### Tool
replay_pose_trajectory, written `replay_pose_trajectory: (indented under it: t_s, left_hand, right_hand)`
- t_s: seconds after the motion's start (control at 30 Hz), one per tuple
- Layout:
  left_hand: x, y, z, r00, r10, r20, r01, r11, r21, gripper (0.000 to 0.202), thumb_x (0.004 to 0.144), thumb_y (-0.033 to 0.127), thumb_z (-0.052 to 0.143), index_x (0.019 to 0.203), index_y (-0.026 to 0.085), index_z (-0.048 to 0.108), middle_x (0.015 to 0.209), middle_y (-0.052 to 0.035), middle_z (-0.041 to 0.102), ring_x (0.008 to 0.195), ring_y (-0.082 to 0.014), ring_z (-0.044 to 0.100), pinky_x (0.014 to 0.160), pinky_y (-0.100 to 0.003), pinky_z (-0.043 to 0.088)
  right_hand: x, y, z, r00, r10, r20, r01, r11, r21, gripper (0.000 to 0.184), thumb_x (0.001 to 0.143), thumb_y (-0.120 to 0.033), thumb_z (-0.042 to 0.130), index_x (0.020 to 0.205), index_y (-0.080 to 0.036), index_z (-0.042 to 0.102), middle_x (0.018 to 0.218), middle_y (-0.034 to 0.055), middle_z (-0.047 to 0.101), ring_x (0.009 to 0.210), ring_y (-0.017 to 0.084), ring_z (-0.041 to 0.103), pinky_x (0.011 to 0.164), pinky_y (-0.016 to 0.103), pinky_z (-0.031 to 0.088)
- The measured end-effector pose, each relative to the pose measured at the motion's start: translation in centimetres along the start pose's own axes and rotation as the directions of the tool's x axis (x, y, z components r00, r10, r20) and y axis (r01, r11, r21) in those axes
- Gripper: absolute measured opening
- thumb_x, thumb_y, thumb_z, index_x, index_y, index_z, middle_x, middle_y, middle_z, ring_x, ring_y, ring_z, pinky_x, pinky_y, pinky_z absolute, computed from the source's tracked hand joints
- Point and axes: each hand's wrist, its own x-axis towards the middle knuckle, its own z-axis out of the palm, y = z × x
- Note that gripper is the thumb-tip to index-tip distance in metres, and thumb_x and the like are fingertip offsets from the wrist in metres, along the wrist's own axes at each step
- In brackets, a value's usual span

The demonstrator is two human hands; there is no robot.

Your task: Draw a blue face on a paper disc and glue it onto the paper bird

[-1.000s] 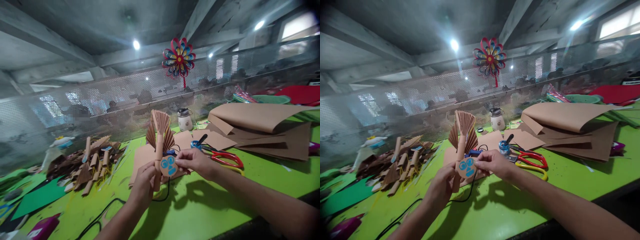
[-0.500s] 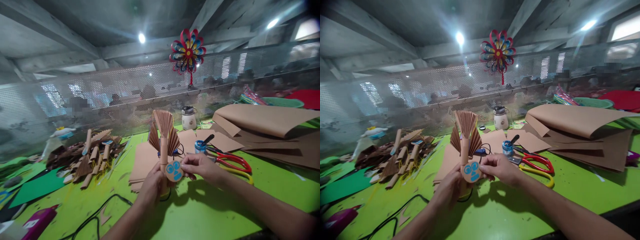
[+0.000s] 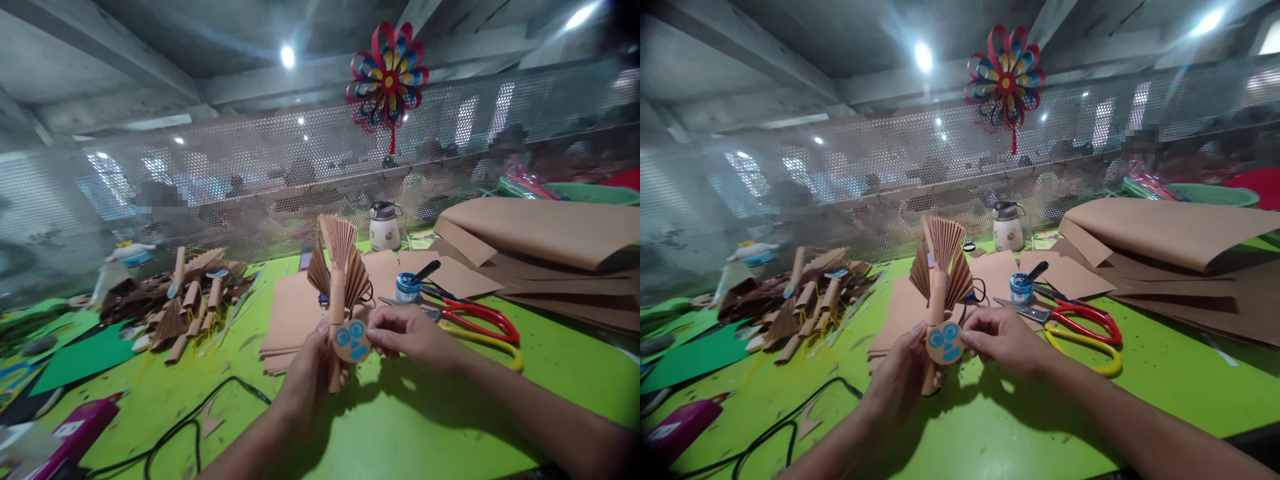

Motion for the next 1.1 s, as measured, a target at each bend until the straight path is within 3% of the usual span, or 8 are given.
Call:
replay_pose_trajectory:
  t_s: [0.2,0.33,0.5,0.7,0.87,0.97,1.1]
  left_hand:
    - [-0.4,-0.1,0.1,1.0,-0.002,-0.001,0.002,1.0,0.003,0.055,0.08,0.065,0.076,0.109,0.019,0.068,0.079,-0.0008,0.064,0.064,-0.0135,0.052,0.054,-0.022,0.043]
    - [-0.5,-0.1,-0.2,1.0,0.005,-0.006,-0.004,1.0,0.021,0.055,0.081,0.065,0.075,0.111,0.02,0.068,0.085,-0.0016,0.066,0.068,-0.0141,0.055,0.057,-0.022,0.043]
    - [0.4,-0.5,-1.1,0.997,0.048,-0.061,-0.044,0.997,0.067,0.049,0.087,0.065,0.067,0.098,0.018,0.066,0.073,-0.0012,0.063,0.057,-0.0125,0.05,0.053,-0.023,0.041]
    - [1.4,-0.2,-2.0,0.977,0.173,-0.129,-0.153,0.977,0.148,0.044,0.093,0.061,0.065,0.078,0.02,0.058,0.066,0.0006,0.057,0.054,-0.0115,0.047,0.05,-0.022,0.037]
    - [1.4,0.2,-2.0,0.965,0.228,-0.132,-0.205,0.964,0.167,0.046,0.088,0.062,0.073,0.078,0.02,0.06,0.067,0.0008,0.06,0.057,-0.0121,0.052,0.052,-0.021,0.041]
    - [1.7,-0.1,-2.2,0.96,0.239,-0.144,-0.216,0.964,0.158,0.046,0.083,0.062,0.08,0.088,0.019,0.065,0.072,-0.0017,0.067,0.062,-0.0147,0.06,0.058,-0.023,0.049]
    - [2.1,-0.3,-2.5,0.956,0.254,-0.148,-0.236,0.963,0.128,0.049,0.079,0.063,0.083,0.091,0.018,0.067,0.082,-0.0068,0.075,0.068,-0.0173,0.067,0.063,-0.027,0.055]
  right_hand:
    - [0.4,0.6,0.3,0.999,0.039,0.004,-0.039,0.999,0.01,0.052,0.078,-0.067,0.081,0.078,-0.018,0.065,0.061,-0.0027,0.057,0.052,0.01,0.047,0.052,0.027,0.036]
    - [0.3,0.6,0.4,0.997,0.072,0.015,-0.072,0.997,0.009,0.053,0.077,-0.069,0.08,0.076,-0.019,0.063,0.062,-0.0017,0.059,0.052,0.01,0.048,0.054,0.027,0.038]
    - [0.1,0.0,-0.3,0.993,0.113,0.016,-0.113,0.993,-0.021,0.054,0.078,-0.071,0.075,0.079,-0.019,0.061,0.068,-0.0003,0.061,0.057,0.011,0.052,0.058,0.028,0.041]
    - [0.1,-1.0,-3.8,0.969,0.216,0.121,-0.181,0.951,-0.249,0.038,0.081,-0.054,0.075,0.075,-0.018,0.061,0.064,-0.0022,0.059,0.056,0.01,0.05,0.057,0.025,0.039]
    - [0.2,-0.8,-5.8,0.883,0.42,0.211,-0.27,0.821,-0.503,0.024,0.078,-0.035,0.078,0.068,-0.017,0.065,0.055,-0.0014,0.062,0.05,0.013,0.055,0.053,0.025,0.039]
    - [0.3,-0.9,-6.3,0.876,0.466,0.127,-0.304,0.736,-0.605,0.022,0.078,-0.027,0.078,0.063,-0.018,0.064,0.052,-0.0004,0.062,0.048,0.015,0.056,0.053,0.026,0.038]
    - [-0.1,-2.1,-7.5,0.94,0.32,-0.115,-0.316,0.694,-0.647,0.029,0.078,-0.028,0.078,0.058,-0.02,0.059,0.052,-0.0019,0.057,0.053,0.014,0.051,0.055,0.027,0.033]
